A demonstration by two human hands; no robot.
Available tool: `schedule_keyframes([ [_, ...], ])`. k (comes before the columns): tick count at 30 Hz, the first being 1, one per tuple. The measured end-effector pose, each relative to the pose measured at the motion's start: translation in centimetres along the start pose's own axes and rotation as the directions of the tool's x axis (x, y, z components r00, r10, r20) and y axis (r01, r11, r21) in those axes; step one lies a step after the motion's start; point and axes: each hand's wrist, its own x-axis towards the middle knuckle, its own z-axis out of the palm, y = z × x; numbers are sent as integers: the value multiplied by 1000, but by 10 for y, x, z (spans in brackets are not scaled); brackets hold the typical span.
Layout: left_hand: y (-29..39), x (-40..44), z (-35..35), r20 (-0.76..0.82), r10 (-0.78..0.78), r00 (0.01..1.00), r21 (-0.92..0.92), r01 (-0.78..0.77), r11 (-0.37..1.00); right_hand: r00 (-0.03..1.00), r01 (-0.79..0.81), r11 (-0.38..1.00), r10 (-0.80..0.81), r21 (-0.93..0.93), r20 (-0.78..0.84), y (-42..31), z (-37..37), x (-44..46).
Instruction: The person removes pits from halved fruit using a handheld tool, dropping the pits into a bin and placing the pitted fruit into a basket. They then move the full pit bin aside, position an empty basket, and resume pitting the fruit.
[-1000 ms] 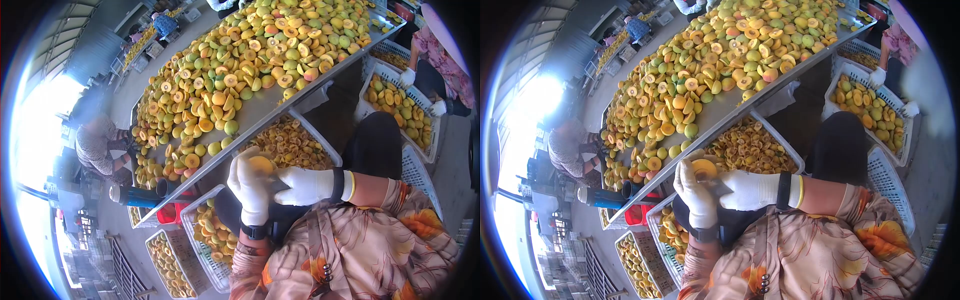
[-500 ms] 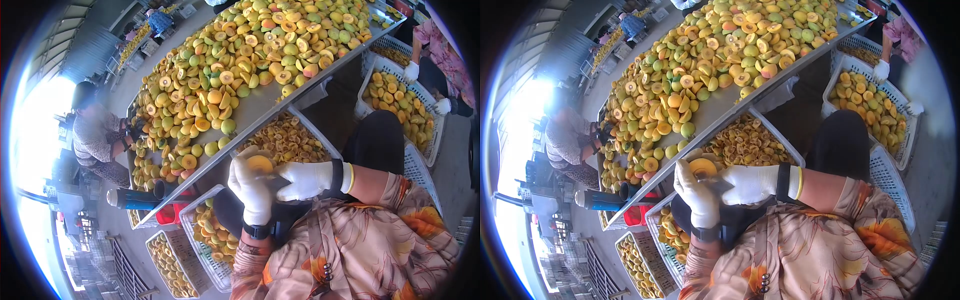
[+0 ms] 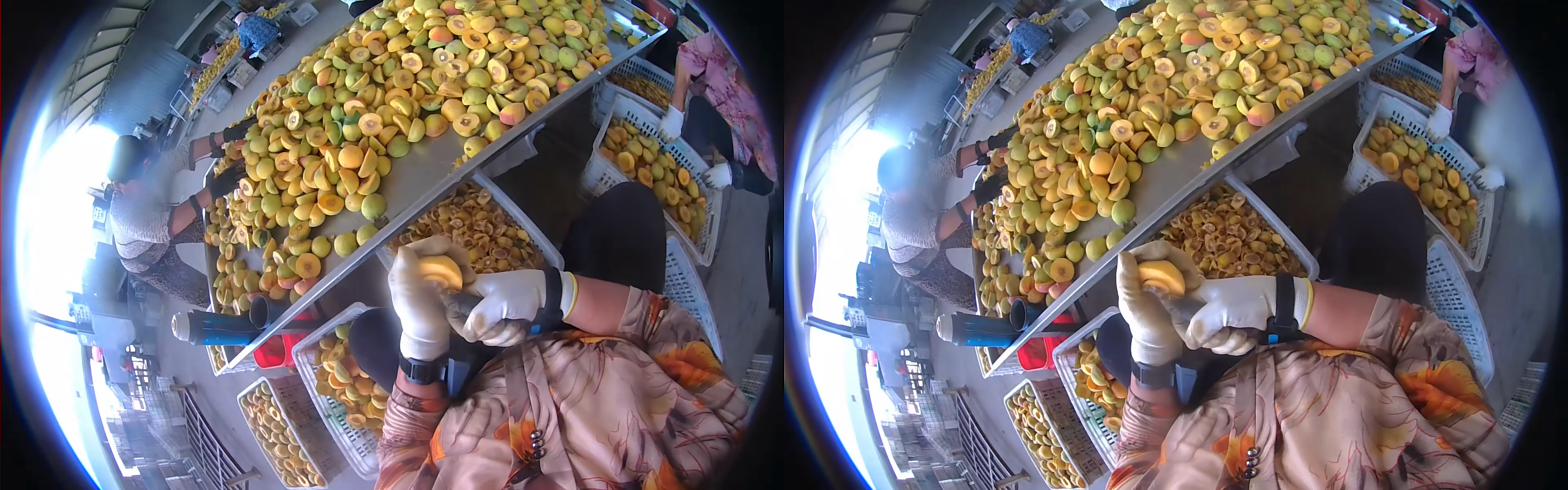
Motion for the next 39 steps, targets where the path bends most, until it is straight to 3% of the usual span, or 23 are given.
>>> schedule_keyframes([
  [3,5,2,-2,-32,12,999,99,-9,995,995,11,997,-18,76,96,2,-8,3],
  [4,10,2,1,-144,0,990,43,6,999,990,27,996,-39,89,132,3,-11,5],
  [7,27,-2,-41,-387,163,908,194,-92,977,1000,11,984,-10,-179,1,-5,-13,-4],
  [8,39,-11,-60,-405,201,892,279,-89,956,991,-49,922,-4,-384,-135,-2,-28,-1],
  [9,51,-23,-80,-418,239,876,361,-81,929,951,-90,735,-138,-672,-278,16,-52,4],
  [10,59,-35,-98,-454,300,839,451,-74,889,882,-186,464,-309,-866,-355,42,-80,10],
  [11,65,-48,-118,-481,362,798,536,-58,842,799,-319,150,-489,-936,-351,55,-95,10],
  [13,69,-81,-175,-526,387,758,658,74,750,783,-400,337,-358,-852,-509,51,-96,5],
  [17,57,-148,-253,-690,245,682,629,396,670,796,-337,313,-410,-888,-447,75,-117,13],
  [22,40,-221,-293,-822,81,564,487,621,614,821,-450,299,-231,-841,-522,72,-107,22],
  [25,33,-254,-312,-865,57,498,426,671,607,820,-476,237,-229,-847,-525,84,-121,21],
  [27,23,-278,-335,-859,101,502,474,703,530,870,-266,46,-418,-963,-260,103,-144,20],
  [28,44,-271,-304,-866,130,483,484,746,456,878,-311,102,-350,-945,-326,101,-140,24],
  [31,48,-289,-308,-879,85,469,466,805,367,871,-405,182,-222,-896,-439,97,-135,28],
  [32,21,-311,-340,-841,125,527,534,768,353,873,-394,165,-238,-904,-424,102,-139,28],
  [33,6,-323,-350,-843,14,537,498,772,395,875,-383,149,-257,-912,-410,106,-141,27],
  [35,-4,-322,-330,-832,-49,552,527,815,241,873,-405,116,-246,-907,-421,108,-142,28],
  [36,-5,-312,-329,-846,-220,486,433,866,251,881,-383,78,-269,-920,-390,109,-141,30],
  [37,-11,-304,-334,-833,-124,539,497,829,258,886,-363,40,-295,-931,-358,108,-141,33],
  [38,-22,-296,-341,-811,-30,585,559,788,259,859,-441,134,-222,-887,-461,105,-139,32],
  [39,-34,-288,-349,-780,64,622,616,745,257,851,-460,145,-210,-876,-481,104,-137,35],
])
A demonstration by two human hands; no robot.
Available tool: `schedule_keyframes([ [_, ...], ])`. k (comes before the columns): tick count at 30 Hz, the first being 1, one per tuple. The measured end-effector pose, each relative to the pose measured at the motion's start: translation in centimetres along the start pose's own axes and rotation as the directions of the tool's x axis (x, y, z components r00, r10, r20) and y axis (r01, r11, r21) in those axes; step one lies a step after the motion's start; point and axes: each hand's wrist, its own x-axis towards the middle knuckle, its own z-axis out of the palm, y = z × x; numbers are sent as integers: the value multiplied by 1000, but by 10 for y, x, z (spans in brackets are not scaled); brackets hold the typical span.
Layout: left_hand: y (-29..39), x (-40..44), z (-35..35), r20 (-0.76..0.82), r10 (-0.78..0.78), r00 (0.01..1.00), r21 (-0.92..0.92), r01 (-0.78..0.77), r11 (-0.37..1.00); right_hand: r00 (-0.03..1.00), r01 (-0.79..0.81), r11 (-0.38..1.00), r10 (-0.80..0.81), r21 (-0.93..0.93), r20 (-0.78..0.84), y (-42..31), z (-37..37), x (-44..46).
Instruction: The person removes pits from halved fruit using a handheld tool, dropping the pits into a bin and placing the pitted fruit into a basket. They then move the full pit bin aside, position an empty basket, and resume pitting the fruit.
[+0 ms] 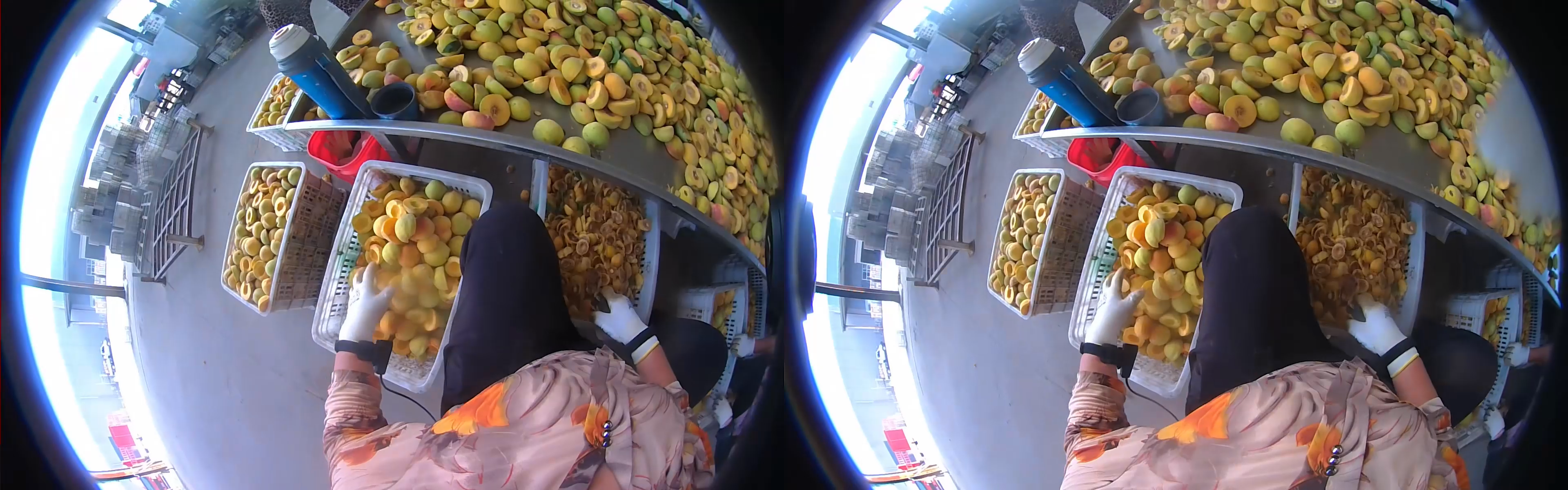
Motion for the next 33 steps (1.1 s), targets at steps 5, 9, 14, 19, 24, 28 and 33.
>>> schedule_keyframes([
  [5,52,100,22,-179,233,956,185,-200,962,994,-95,995,96,-14,61,-7,4,3],
  [9,66,145,46,-113,96,989,174,-76,982,999,-18,998,20,-53,41,-1,14,-5],
  [14,34,97,44,98,-89,991,8,89,996,992,-97,994,92,54,88,-19,10,3],
  [19,-18,26,57,49,108,993,213,-116,970,915,-381,923,367,58,168,-55,-2,10],
  [24,-55,-38,45,95,-13,995,304,-17,953,974,-211,973,201,93,99,-15,11,4],
  [28,-94,-77,33,100,-192,976,532,111,839,980,-189,977,182,93,85,-19,7,1],
  [33,-72,-58,19,239,-355,904,466,214,859,997,8,1000,-6,22,-80,-5,5,-6],
])
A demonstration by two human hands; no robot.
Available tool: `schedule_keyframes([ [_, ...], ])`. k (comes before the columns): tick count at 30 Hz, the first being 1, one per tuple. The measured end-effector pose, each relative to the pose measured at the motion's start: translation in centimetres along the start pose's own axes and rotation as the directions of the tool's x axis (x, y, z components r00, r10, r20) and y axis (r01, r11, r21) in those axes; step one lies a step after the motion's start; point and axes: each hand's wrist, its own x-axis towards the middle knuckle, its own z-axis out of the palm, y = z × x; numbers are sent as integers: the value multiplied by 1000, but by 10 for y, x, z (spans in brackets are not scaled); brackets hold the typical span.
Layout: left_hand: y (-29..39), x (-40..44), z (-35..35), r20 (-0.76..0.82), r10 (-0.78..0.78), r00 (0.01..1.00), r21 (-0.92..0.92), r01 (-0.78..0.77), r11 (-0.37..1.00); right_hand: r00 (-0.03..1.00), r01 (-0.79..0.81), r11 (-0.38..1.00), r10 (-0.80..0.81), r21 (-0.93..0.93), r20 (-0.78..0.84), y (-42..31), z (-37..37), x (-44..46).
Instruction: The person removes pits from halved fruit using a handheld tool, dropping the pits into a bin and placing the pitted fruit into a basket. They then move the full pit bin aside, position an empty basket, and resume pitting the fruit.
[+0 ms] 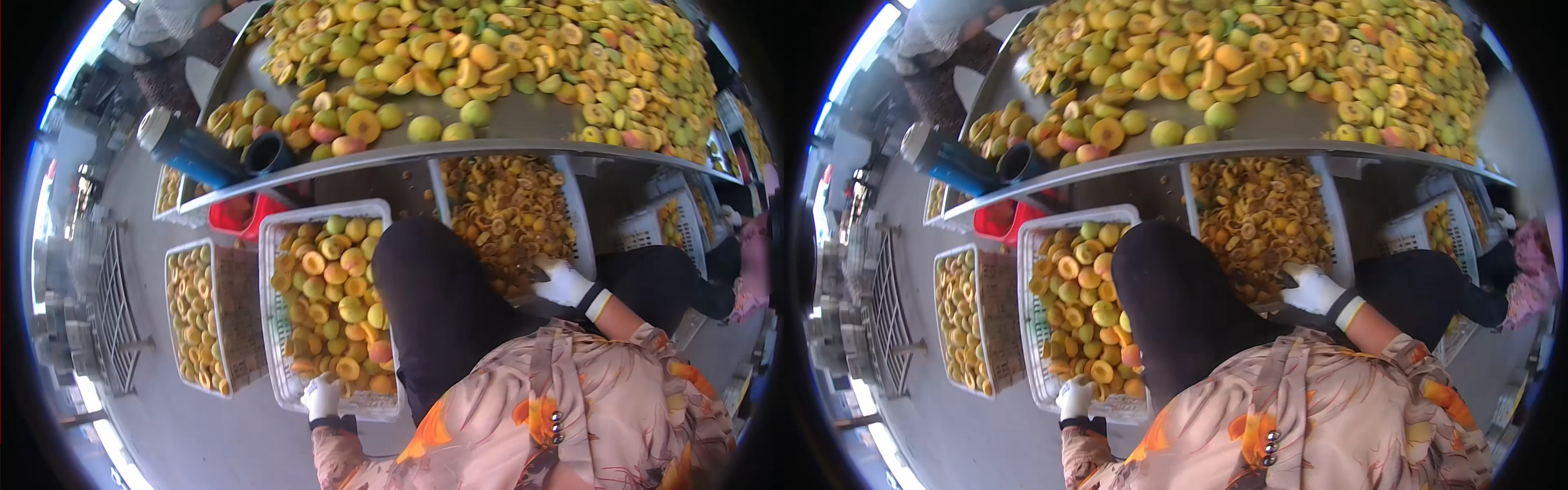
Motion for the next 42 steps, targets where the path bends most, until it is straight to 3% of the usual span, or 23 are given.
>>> schedule_keyframes([
  [1,-16,15,17,-73,54,996,10,-53,999,992,91,995,-95,-48,-81,18,8,-1],
  [3,7,3,-4,-30,139,990,159,-132,978,994,-102,995,102,-5,35,1,-4,-9],
  [4,9,12,-7,-18,158,987,149,-153,977,940,-248,969,246,-21,237,-22,-23,-9],
  [5,18,23,-14,-1,171,985,141,-169,975,978,-99,986,121,-132,170,5,-2,-10],
  [9,110,-15,-106,-237,384,893,-59,-407,911,976,-124,989,136,-76,171,16,20,-10],
  [10,149,-40,-125,-329,310,892,-433,-434,790,990,-61,997,65,-37,129,3,4,-15],
  [11,174,-44,-139,-562,501,658,-65,-639,767,971,-167,986,167,-14,172,-9,-11,-15],
  [12,204,-54,-164,-563,570,599,61,-657,751,985,-160,977,150,141,82,-30,-33,-27],
  [15,265,-24,-203,-556,776,299,333,-775,537,922,46,998,-25,45,-386,-23,-31,-28],
  [16,305,-56,-220,-482,772,413,229,-791,567,894,-58,997,79,59,-442,-41,-53,-34],
  [17,332,-71,-222,-519,777,357,257,-801,540,736,106,992,-34,66,-676,-51,-74,-50],
  [19,372,-64,-220,-465,854,235,297,-867,400,487,118,993,-56,3,-872,-68,-123,-105],
  [22,435,-100,-209,-302,946,122,367,-901,233,154,-172,968,208,181,-966,-64,-173,-228],
  [23,452,-100,-198,-257,958,124,386,-896,220,102,-222,855,498,469,-861,-59,-172,-270],
  [25,476,-119,-181,-148,989,-25,371,-928,32,-119,-505,825,226,255,-967,8,-121,-343],
  [27,492,-95,-150,-101,979,-177,334,-933,-134,-256,-590,524,600,614,-758,10,-54,-393],
  [30,504,-124,-126,112,977,-182,397,-893,-211,-327,-602,280,768,748,-551,55,113,-433],
  [31,513,-83,-97,79,994,-74,153,-985,-86,-347,-587,222,800,779,-489,53,158,-431],
  [33,507,-98,-92,150,987,-58,220,-971,-91,-334,-164,58,936,985,-111,18,186,-412],
  [35,497,-87,-86,49,979,-197,278,-939,-202,-117,120,-250,958,961,263,14,210,-408],
  [38,489,-89,-91,86,994,-72,262,-961,-92,-96,446,-146,973,883,210,33,243,-392],
  [41,483,-75,-92,130,990,47,196,-980,21,-117,468,-53,986,882,121,61,263,-391],
  [42,478,-72,-90,130,988,79,168,-984,57,-115,356,-51,988,933,98,61,268,-394],
])
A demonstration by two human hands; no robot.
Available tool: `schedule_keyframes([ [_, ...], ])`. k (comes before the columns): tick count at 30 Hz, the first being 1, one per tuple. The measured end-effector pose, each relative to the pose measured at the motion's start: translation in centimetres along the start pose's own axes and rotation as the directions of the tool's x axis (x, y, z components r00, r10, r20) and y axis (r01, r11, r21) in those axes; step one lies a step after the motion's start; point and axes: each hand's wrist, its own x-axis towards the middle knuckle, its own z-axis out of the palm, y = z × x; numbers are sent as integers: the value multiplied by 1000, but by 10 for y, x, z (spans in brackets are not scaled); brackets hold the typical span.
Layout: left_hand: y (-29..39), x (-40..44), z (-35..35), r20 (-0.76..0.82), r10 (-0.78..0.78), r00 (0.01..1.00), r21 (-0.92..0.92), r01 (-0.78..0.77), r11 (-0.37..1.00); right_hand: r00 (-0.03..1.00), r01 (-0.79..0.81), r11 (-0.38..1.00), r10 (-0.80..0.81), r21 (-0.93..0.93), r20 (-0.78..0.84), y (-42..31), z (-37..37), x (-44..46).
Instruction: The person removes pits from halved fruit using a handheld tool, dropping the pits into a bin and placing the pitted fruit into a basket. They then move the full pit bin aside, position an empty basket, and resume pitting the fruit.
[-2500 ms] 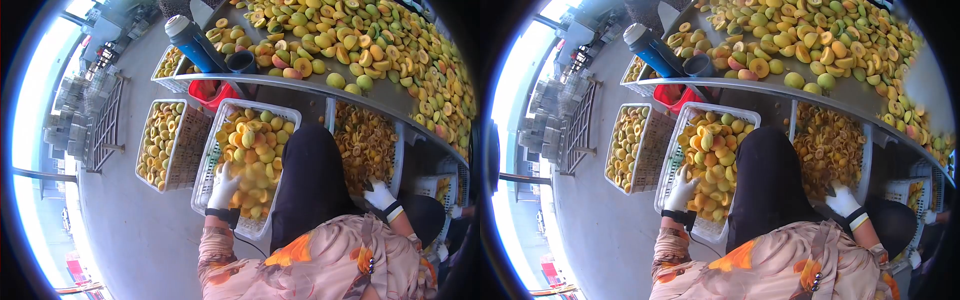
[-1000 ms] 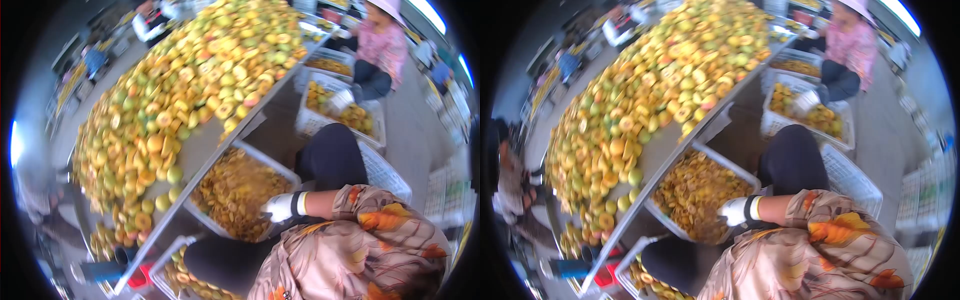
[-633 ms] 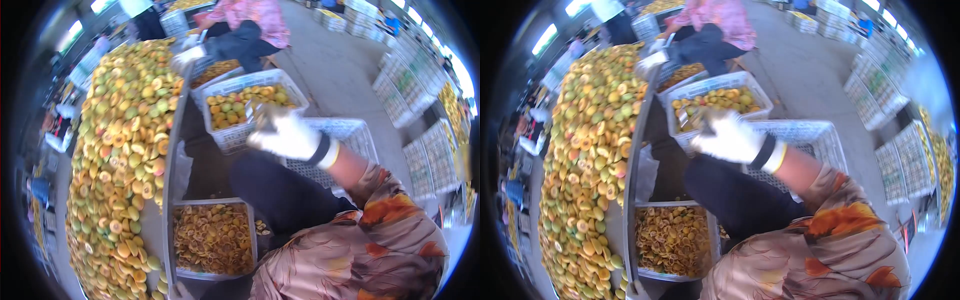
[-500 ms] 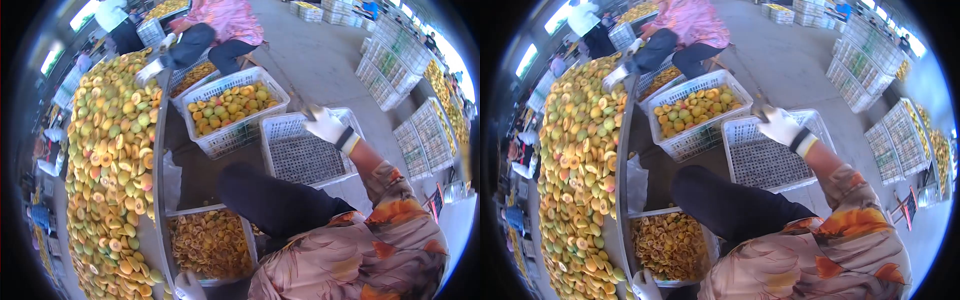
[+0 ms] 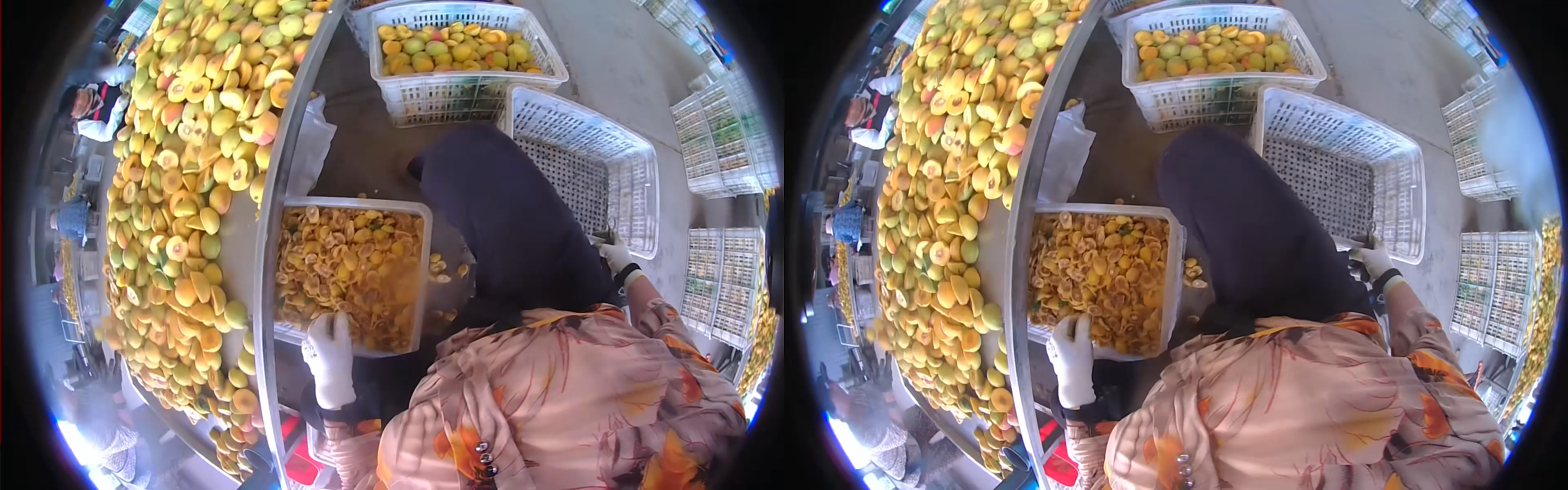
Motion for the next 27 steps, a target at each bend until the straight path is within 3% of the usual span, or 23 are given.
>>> schedule_keyframes([
  [2,4,-3,4,64,-98,993,-105,105,989,999,24,998,-26,-59,-25,-9,-8,-7],
  [5,17,-1,5,8,1,1000,-58,-1,998,996,78,993,-81,-83,-38,2,-46,13],
  [6,21,1,4,-9,21,1000,-69,-21,997,994,64,983,-78,-173,-72,-11,-56,6],
  [7,24,2,5,-21,37,999,-81,-39,996,996,66,990,-73,-128,-51,-6,-81,14],
  [9,32,2,11,42,75,996,-171,-67,983,981,63,957,-111,-282,-157,18,-119,28],
  [11,49,-1,23,169,118,979,-329,-57,942,956,-96,921,-20,-377,-294,26,-133,18],
  [12,60,-3,33,263,158,952,-304,-73,950,903,-283,878,109,-387,-415,-8,-101,-23],
  [13,72,-6,45,358,197,913,-280,-97,955,902,-261,915,117,-309,-416,-22,-94,-42],
  [15,87,-12,87,443,269,855,-243,-174,954,893,104,990,-136,-96,-430,-37,-106,-39],
  [17,86,-10,139,513,291,808,-253,-181,950,750,550,798,-602,-248,-273,-123,-67,-63],
  [18,80,-4,154,588,262,766,-288,-105,952,831,434,880,-473,-190,-292,-175,-37,-94],
  [19,77,3,161,613,335,715,-328,-156,932,836,477,875,-482,-87,-262,-215,-3,-113],
  [21,71,20,169,640,423,641,-405,-186,895,789,604,793,-609,79,77,-282,79,-158],
  [22,71,27,176,650,440,619,-440,-166,883,469,882,452,-824,-130,319,-291,104,-147],
  [23,70,34,182,659,457,597,-472,-145,869,471,866,495,-758,-72,451,-305,148,-157],
  [24,61,34,211,576,513,637,-483,-242,842,534,768,640,-628,-15,566,-310,195,-161],
  [27,63,36,250,547,546,635,-432,-345,834,615,494,855,-215,-158,759,-277,312,-123],
])
